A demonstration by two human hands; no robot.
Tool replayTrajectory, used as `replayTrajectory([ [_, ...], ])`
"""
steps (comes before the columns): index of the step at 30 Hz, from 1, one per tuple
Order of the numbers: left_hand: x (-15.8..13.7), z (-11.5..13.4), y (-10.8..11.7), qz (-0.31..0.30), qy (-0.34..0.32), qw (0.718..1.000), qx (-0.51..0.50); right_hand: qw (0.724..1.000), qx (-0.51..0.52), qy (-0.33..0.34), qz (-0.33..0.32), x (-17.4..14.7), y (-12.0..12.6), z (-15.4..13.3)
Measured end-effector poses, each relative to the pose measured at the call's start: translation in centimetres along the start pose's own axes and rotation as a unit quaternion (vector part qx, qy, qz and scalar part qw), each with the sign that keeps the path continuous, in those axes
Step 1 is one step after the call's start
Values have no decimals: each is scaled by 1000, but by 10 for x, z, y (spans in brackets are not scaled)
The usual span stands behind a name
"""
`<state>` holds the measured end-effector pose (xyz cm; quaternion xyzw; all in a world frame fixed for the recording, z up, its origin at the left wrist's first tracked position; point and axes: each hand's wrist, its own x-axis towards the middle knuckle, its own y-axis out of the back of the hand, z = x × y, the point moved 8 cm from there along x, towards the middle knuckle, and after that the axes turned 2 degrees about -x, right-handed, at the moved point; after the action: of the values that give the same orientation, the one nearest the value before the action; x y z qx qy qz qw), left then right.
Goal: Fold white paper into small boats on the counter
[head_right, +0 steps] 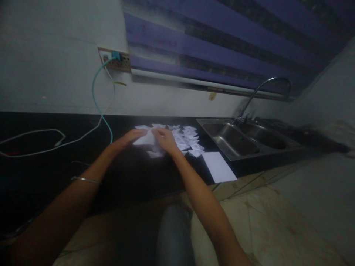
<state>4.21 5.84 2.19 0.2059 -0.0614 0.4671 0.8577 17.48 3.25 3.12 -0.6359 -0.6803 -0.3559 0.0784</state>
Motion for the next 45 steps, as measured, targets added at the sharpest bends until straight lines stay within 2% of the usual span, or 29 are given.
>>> replayTrajectory([
  [3, 1, -3, -2, -5, 1, 1000, -14, 999, -49, 15, 5, -1, -1, -2],
  [8, 1, -10, -8, -29, 32, 999, -29, 990, -107, 22, 93, -4, 12, -4],
  [11, 1, -12, -10, -19, 37, 999, -32, 996, -81, 7, 37, -3, 1, -1],
  [15, 3, -9, -14, -11, 6, 999, -39, 999, 7, -11, -40, -4, -15, 0],
  [21, 4, -5, -18, -43, 6, 994, -98, 989, 107, -67, -74, -5, -18, 3],
  [25, 3, -11, -17, -33, 27, 986, -160, 983, 131, -81, -96, -6, -20, 8],
  [30, 3, -10, -17, -16, 8, 993, -117, 981, 138, -97, -94, -5, -18, 18],
  [33, 2, -7, -18, -9, 4, 998, -68, 989, 84, -86, -83, -3, -15, 20],
  [36, 1, -10, -17, 5, 22, 1000, -2, 996, -63, -44, -48, -2, -10, 16],
  [40, 4, -13, -13, 45, 20, 996, 80, 972, -234, -9, -6, -3, -5, 8],
  [43, 4, -7, -3, 117, 2, 985, 130, 960, -279, -9, 19, -4, -2, 6],
  [45, 4, -3, -2, 138, -2, 978, 158, 958, -286, -7, 27, -4, -2, 4],
])
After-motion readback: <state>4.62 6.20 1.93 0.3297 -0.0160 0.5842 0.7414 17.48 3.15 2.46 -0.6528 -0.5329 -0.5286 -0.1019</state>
